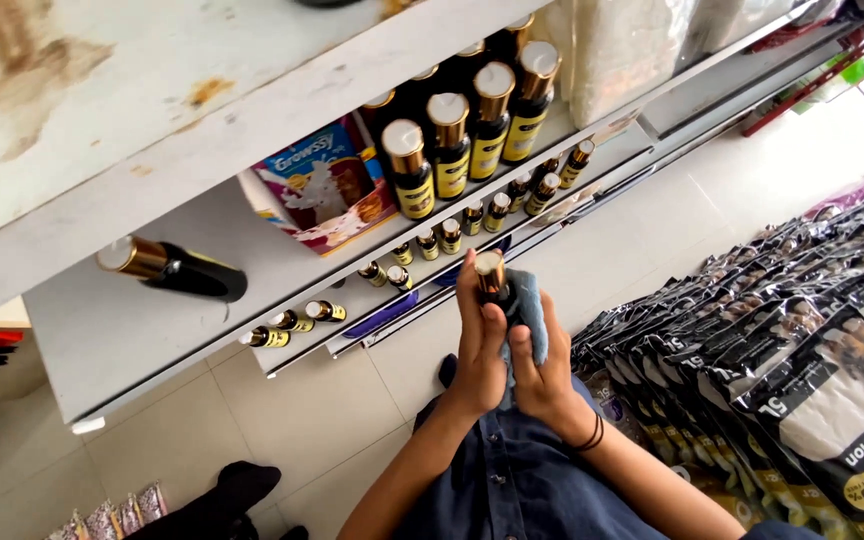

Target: The recorder is wiping down product bottles and the shelf surface with a blue cloth in a store aisle.

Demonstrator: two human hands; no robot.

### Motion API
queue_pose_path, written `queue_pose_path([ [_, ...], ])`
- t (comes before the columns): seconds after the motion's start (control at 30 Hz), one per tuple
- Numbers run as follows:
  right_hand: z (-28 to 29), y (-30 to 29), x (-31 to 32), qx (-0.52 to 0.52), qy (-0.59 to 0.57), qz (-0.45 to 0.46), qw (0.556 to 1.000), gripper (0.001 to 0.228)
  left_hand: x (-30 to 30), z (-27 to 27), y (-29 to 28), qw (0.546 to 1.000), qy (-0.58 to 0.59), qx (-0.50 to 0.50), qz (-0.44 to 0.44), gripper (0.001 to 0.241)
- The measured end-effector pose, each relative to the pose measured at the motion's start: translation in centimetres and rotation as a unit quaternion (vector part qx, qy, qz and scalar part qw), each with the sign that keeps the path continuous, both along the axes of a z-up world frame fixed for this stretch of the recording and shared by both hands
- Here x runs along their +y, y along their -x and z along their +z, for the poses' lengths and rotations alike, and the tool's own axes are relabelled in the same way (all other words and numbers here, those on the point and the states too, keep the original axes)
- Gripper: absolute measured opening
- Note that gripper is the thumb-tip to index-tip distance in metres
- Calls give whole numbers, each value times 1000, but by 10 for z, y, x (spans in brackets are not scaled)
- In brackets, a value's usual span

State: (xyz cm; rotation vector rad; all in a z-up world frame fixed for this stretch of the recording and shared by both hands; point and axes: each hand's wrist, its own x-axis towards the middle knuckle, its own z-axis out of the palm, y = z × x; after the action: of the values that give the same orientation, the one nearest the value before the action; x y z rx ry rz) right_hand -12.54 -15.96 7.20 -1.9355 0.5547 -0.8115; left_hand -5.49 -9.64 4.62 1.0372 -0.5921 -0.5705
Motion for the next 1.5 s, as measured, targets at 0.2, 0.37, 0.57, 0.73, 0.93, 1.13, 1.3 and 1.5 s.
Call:
queue_pose_path([
  [0.2, -91, 16, -48, 23, 17, 43, 999, 40, -31, -7, 8, 997, -58, 22, 43, 56],
  [0.37, -115, 16, -65, -103, 170, 77, 977, 66, -51, -46, -1, 906, 12, 419, 52, 59],
  [0.57, -104, 6, -80, -176, 182, 175, 951, 36, -43, -11, -11, 886, 8, 463, -5, 60],
  [0.73, -88, 12, -59, -58, 13, 107, 992, 55, -27, -26, 0, 963, -101, 248, 35, 53],
  [0.93, -55, -20, -14, 4, -177, 51, 983, 39, 15, -36, -7, 960, -227, -158, 40, 56],
  [1.13, -64, -46, 37, 6, -252, 1, 968, 27, 78, -25, -35, 960, -250, -112, -59, 62],
  [1.3, -72, -65, 69, 96, -180, -59, 977, 40, 136, -36, -67, 954, -258, -111, -108, 67],
  [1.5, -36, -76, 85, 278, -140, 78, 947, 44, 189, -84, -118, 887, -370, -205, -186, 57],
])
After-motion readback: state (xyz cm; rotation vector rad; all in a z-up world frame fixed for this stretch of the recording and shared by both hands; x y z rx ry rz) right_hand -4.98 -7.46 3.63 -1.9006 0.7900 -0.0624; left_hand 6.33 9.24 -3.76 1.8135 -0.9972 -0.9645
